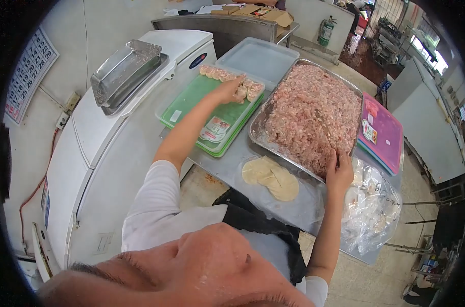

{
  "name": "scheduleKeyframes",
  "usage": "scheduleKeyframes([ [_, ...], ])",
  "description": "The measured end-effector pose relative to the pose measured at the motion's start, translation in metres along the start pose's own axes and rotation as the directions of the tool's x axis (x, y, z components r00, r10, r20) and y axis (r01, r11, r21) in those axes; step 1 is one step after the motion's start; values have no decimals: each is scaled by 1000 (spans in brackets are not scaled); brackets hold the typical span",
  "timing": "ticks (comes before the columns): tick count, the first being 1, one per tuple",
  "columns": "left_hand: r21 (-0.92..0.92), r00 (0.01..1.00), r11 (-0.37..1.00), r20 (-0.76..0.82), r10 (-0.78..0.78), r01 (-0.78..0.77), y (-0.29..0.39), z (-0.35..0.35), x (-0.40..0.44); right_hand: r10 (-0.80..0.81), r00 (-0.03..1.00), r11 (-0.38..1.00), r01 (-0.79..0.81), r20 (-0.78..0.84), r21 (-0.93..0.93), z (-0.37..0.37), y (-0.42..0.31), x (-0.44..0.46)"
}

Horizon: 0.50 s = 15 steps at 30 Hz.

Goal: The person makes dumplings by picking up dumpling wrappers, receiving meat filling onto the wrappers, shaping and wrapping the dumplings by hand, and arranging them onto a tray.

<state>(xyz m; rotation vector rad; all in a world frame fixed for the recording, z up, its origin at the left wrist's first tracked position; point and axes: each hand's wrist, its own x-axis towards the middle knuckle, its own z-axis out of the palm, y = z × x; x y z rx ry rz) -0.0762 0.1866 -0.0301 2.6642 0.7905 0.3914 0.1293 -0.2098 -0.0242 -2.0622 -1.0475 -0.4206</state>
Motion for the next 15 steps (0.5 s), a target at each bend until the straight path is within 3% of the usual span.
scheduleKeyframes([
  [10, -48, 994, 995, 46, 95, -93, -14, 4, -3, -16, 1000, 1000, 17, 15, -22, 6, 11, -1],
  [13, -66, 986, 987, -94, 138, -145, -24, 11, -9, 7, 1000, 1000, -7, 31, -9, 3, 4, 0],
  [15, -152, 999, 988, -25, 31, -34, -13, 2, -11, 12, 999, 1000, -12, 35, -6, 3, 3, 1],
])
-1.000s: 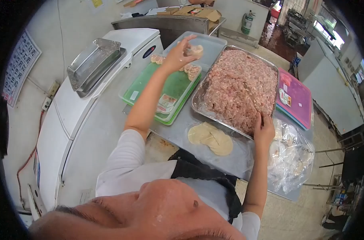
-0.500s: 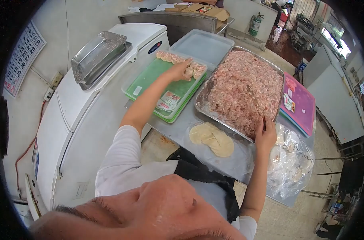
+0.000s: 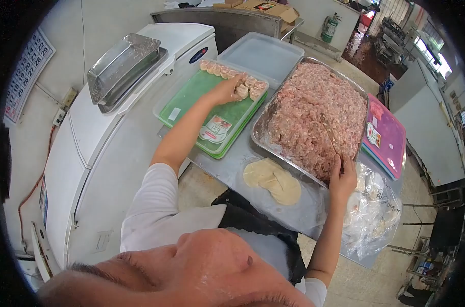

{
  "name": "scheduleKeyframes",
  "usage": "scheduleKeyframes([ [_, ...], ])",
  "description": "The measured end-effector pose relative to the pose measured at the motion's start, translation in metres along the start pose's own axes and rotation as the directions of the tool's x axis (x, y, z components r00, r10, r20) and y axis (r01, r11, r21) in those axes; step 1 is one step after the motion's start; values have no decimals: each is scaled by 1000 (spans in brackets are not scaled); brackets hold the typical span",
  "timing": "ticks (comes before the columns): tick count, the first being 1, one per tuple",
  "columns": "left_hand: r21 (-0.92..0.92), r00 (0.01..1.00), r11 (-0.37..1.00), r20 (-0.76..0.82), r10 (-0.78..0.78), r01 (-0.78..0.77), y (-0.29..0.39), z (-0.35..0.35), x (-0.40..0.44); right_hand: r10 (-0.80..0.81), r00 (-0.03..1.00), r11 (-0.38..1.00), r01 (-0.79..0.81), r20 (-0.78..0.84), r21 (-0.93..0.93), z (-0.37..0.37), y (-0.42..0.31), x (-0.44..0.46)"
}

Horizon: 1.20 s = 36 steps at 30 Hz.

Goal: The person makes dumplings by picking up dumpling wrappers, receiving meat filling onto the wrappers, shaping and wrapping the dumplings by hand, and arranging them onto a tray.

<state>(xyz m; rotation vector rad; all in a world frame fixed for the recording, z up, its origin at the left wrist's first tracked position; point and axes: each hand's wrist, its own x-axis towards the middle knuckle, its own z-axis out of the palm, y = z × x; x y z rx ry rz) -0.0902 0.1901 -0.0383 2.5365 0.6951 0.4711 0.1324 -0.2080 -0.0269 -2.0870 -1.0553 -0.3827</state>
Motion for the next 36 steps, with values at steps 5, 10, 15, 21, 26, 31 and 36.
scheduleKeyframes([
  [5, 13, 1000, 1000, 2, -9, 9, 12, 6, 8, -3, 1000, 1000, 3, -9, 4, 2, 2, -2],
  [10, -145, 1000, 990, 27, 5, -1, -7, -1, 7, 26, 1000, 1000, -26, -4, 9, 0, 0, -1],
  [15, -48, 998, 997, 35, -56, 57, -5, 0, 8, 6, 1000, 1000, -6, -6, 16, 1, 1, -1],
  [21, 27, 998, 998, -12, -64, 64, 4, -3, 2, 8, 1000, 1000, -8, -7, 4, 2, 5, -3],
  [26, 58, 992, 996, -100, 75, -69, -27, 0, -1, 6, 1000, 999, -5, -22, 43, 7, 11, -3],
  [31, 17, 987, 1000, -163, 6, -3, -3, -12, 0, -2, 1000, 999, 3, -14, 44, 8, 13, -4],
  [36, 85, 971, 990, -203, 128, -113, 1, 1, 6, 25, 1000, 1000, -24, 19, -11, 6, 9, -2],
])
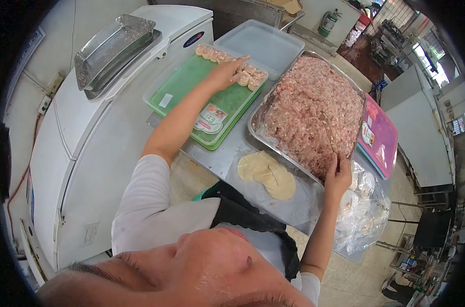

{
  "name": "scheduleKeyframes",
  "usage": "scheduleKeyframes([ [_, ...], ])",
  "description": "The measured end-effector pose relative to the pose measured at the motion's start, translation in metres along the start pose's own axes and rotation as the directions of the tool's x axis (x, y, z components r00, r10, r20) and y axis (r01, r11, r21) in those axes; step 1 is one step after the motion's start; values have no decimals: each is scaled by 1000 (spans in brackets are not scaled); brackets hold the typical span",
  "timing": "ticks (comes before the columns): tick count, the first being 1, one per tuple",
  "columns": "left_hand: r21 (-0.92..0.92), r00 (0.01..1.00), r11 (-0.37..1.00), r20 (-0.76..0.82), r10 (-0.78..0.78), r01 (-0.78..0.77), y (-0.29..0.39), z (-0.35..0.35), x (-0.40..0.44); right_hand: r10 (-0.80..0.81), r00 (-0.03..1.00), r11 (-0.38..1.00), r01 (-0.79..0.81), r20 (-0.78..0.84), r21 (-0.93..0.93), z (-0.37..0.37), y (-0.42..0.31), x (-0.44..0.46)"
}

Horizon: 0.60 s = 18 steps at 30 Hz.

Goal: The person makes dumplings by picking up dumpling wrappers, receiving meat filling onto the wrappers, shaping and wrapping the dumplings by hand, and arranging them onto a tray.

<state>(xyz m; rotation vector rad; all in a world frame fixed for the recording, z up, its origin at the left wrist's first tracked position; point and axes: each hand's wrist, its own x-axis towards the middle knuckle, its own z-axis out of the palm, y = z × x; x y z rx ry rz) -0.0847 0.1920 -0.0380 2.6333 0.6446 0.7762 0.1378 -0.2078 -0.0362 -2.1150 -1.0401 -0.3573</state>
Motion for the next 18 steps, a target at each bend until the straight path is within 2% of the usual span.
scheduleKeyframes([
  [4, -41, 1000, 999, 7, 10, -10, 5, -7, 2, -28, 999, 999, 28, -25, -22, 2, 1, -1],
  [8, -22, 996, 998, 69, 55, -54, -2, -7, 1, -1, 1000, 999, 2, -22, 32, 2, -1, -1],
  [13, 22, 985, 996, 154, 81, -85, 5, -11, -2, 13, 1000, 1000, -13, 3, -7, 0, -1, 0],
  [16, 1, 979, 1000, 203, 24, -25, 11, -13, -3, -39, 999, 999, 38, -34, -10, 1, 2, 0],
  [18, 19, 987, 998, 152, 52, -55, 8, -7, -6, -56, 997, 998, 55, -46, -18, 2, 3, -2],
])
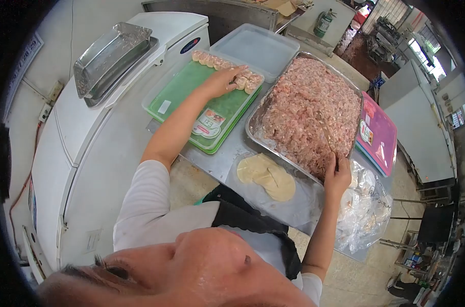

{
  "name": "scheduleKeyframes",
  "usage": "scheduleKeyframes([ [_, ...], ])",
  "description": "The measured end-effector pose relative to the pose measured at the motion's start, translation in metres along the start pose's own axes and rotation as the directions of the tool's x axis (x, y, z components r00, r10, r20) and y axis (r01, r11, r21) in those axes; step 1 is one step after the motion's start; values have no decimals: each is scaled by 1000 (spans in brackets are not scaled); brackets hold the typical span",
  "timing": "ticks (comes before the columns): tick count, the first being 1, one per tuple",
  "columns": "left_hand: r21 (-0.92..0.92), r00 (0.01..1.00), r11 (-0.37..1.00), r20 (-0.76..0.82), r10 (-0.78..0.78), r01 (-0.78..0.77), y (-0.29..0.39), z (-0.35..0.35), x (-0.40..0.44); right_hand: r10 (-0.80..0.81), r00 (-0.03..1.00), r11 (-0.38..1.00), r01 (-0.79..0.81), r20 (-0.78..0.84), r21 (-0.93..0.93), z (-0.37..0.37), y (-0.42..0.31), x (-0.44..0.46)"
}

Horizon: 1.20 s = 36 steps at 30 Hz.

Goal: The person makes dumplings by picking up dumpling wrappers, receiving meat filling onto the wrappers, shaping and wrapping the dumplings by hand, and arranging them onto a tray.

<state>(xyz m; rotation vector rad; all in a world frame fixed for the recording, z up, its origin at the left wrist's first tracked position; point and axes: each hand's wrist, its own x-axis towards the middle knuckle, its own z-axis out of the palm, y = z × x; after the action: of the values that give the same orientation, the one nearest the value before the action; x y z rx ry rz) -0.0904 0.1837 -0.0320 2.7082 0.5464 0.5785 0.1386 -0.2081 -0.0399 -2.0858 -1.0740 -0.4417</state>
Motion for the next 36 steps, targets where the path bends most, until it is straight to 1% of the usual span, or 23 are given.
scheduleKeyframes([
  [1, 13, 1000, 1000, -26, 16, -16, -2, 2, 1, 8, 1000, 1000, -8, 10, -11, -2, -2, 1],
  [2, -36, 1000, 999, 4, -24, 24, -5, 3, 2, 17, 1000, 1000, -16, 19, -23, -4, -5, 2],
  [4, -130, 992, 985, 70, -101, 110, -2, 0, 3, 32, 999, 999, -33, 24, 19, -6, -9, 2],
  [7, -161, 989, 977, -32, -144, 137, -4, 4, -1, 37, 999, 998, -38, 21, 42, -9, -13, 3],
  [10, -121, 968, 961, 50, -246, 251, -9, 3, -1, 34, 999, 999, -35, 24, 26, -10, -14, 2],
  [13, -92, 980, 978, -46, -192, 187, -5, 10, 2, 32, 999, 999, -32, 17, 20, -9, -10, 1],
  [16, -85, 985, 983, -36, -169, 165, 2, 8, 1, 34, 999, 999, -35, 26, 31, -11, -11, 0],
  [19, -88, 981, 977, 7, -194, 194, 3, 6, 1, 8, 1000, 1000, -8, 15, 29, -12, -8, 0],
  [22, 81, 985, 982, -47, -165, 169, 5, 3, -5, 2, 1000, 999, -2, -6, 42, -8, -10, 3],
  [25, 54, 973, 973, 43, -225, 223, 6, -2, -6, 41, 999, 999, -41, 24, 27, -12, -11, 3],
  [28, 158, 972, 966, -148, -180, 203, 16, -18, -9, 51, 997, 999, -51, 54, 12, -14, -15, 3],
  [29, 165, 959, 977, -268, -88, 135, 23, -23, -10, 45, 997, 999, -45, 59, 9, -15, -15, 4],
  [30, 182, 923, 981, -386, 9, 66, 43, -33, -11, 17, 999, 1000, -17, 33, 9, -12, -12, 4],
  [31, 205, 865, 979, -491, 105, -2, 67, -41, -14, -8, 1000, 1000, 8, 10, 8, -9, -7, 3],
  [33, -28, 912, 994, -402, 86, -106, 140, -47, -37, -25, 1000, 1000, 25, -14, 10, -8, -6, 1],
  [34, -161, 910, 943, -352, 221, -292, 161, -30, -47, -18, 1000, 1000, 18, -15, 15, -11, -10, 2],
  [35, -191, 890, 890, -290, 353, -415, 184, -10, -63, -12, 1000, 1000, 13, -16, 23, -11, -13, 3],
  [36, -384, 906, 821, -162, 390, -422, 188, 25, -79, -7, 1000, 1000, 7, -4, 16, -11, -13, 3],
])
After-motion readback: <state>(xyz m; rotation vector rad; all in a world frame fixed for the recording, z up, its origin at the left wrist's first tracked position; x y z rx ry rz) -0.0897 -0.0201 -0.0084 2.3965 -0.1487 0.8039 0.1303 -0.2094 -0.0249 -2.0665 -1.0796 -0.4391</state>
